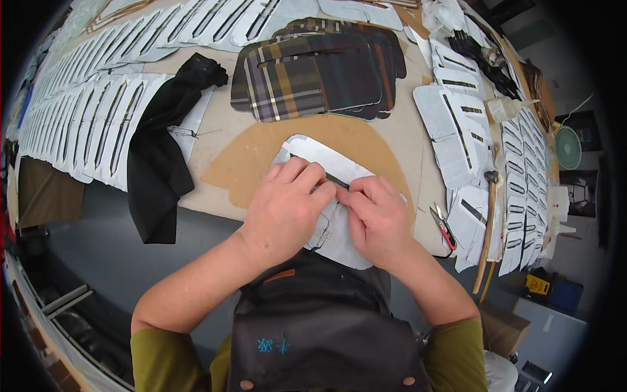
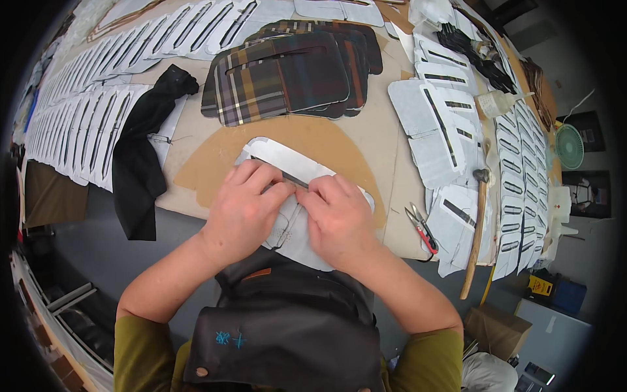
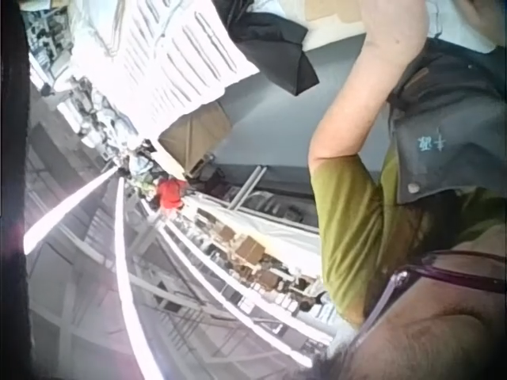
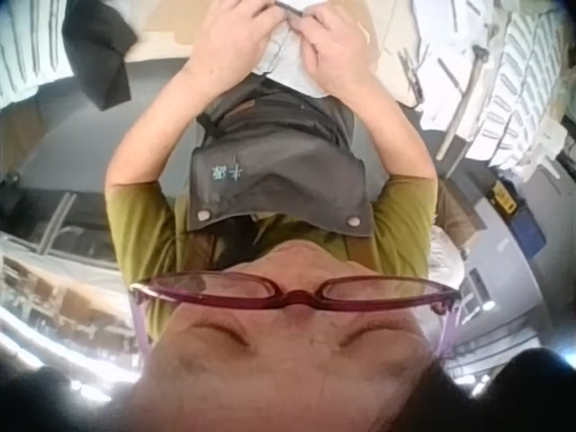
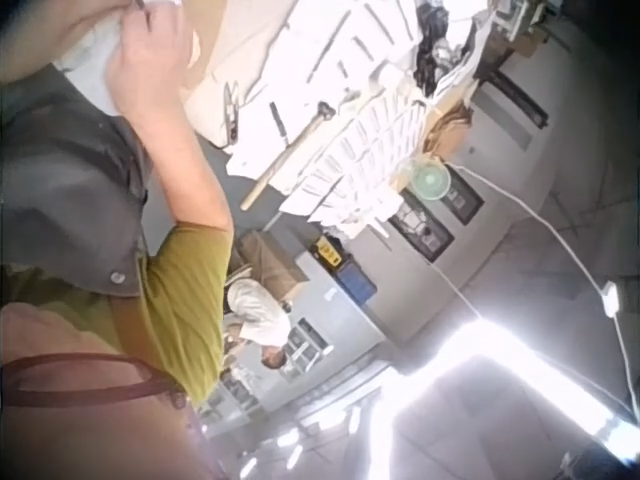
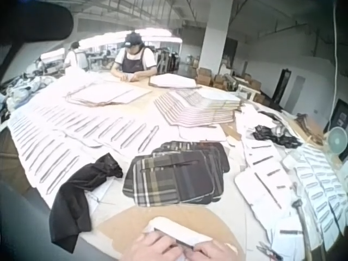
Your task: The recorder is assembling leather pockets by folding material over a zipper and hammering edges flat.
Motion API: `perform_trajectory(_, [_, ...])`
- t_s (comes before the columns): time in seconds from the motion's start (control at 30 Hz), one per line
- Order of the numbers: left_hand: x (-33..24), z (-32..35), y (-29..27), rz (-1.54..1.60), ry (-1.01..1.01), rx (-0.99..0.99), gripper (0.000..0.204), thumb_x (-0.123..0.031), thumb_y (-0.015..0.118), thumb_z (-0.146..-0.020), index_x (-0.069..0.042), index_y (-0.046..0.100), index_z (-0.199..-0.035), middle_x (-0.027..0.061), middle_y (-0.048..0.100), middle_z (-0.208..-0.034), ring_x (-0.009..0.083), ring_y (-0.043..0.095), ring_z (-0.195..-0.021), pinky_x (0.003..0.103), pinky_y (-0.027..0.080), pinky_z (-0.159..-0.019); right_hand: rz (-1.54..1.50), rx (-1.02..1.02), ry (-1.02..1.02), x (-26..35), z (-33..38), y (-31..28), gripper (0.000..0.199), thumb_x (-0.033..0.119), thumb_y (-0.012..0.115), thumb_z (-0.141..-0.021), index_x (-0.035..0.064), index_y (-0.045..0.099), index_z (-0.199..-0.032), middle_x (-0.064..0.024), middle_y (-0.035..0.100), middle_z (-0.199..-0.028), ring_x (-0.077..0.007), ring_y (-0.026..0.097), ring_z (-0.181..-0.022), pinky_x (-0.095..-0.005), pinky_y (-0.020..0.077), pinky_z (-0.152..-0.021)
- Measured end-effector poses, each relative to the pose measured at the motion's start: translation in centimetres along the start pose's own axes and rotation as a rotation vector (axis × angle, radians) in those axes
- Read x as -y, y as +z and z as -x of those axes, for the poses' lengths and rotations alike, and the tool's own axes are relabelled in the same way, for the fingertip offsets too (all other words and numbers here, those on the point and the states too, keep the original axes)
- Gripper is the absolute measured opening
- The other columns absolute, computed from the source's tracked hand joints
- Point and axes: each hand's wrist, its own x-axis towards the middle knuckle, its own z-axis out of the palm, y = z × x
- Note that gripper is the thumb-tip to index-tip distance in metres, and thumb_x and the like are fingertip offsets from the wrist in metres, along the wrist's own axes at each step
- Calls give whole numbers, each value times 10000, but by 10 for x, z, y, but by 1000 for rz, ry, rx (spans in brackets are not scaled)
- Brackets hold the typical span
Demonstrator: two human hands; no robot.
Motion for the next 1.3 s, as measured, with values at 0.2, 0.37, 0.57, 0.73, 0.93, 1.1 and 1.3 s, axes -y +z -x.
perform_trajectory(0.2, [-5,4,-3,-28,-48,42,249,-113,769,-773,-81,721,-1014,50,606,-966,268,575,-978,397,464,-841,-223,64,167,-5,5,-12,184,-50,698,-813,34,714,-975,-96,647,-890,-295,642,-818,-388,514,-714])
perform_trajectory(0.37, [-9,2,-5,2,-106,43,328,-202,824,-762,-89,721,-1052,51,596,-972,275,568,-1004,409,458,-855,-241,139,259,-6,-2,-12,206,-37,692,-817,56,710,-1000,-98,657,-910,-307,646,-870,-396,516,-745])
perform_trajectory(0.57, [-10,3,-2,-11,-109,50,347,-204,830,-749,-87,723,-1057,59,592,-978,280,567,-1004,425,462,-867,-169,103,100,-11,0,-9,216,-28,694,-798,70,718,-989,-72,660,-932,-295,642,-874,-407,496,-763])
perform_trajectory(0.73, [-9,4,-2,-33,-108,55,354,-202,831,-747,-89,725,-1065,60,599,-992,284,566,-1002,424,462,-873,81,162,-111,-7,2,-16,231,-29,710,-794,68,725,-1002,-63,652,-921,-285,628,-855,-402,482,-756])
perform_trajectory(0.93, [-19,-3,-3,-50,-81,38,340,-159,790,-784,-89,711,-1108,55,611,-1015,268,568,-1000,398,459,-861,-233,55,155,-16,13,-15,212,-30,727,-790,63,724,-980,-63,656,-926,-289,626,-839,-398,472,-745])
perform_trajectory(1.1, [-17,-2,4,7,-31,145,313,-108,746,-803,-61,700,-1109,39,621,-1035,247,575,-1008,387,459,-850,-117,52,43,-18,12,-11,241,-36,712,-776,69,721,-992,-54,648,-915,-272,622,-837,-391,467,-751])
perform_trajectory(1.3, [-19,6,9,-147,22,155,306,-99,710,-815,-56,702,-1119,20,629,-1038,226,579,-1024,375,461,-858,122,114,-103,-13,19,-22,319,-38,673,-737,81,723,-1029,-34,636,-963,-240,605,-883,-372,449,-788])
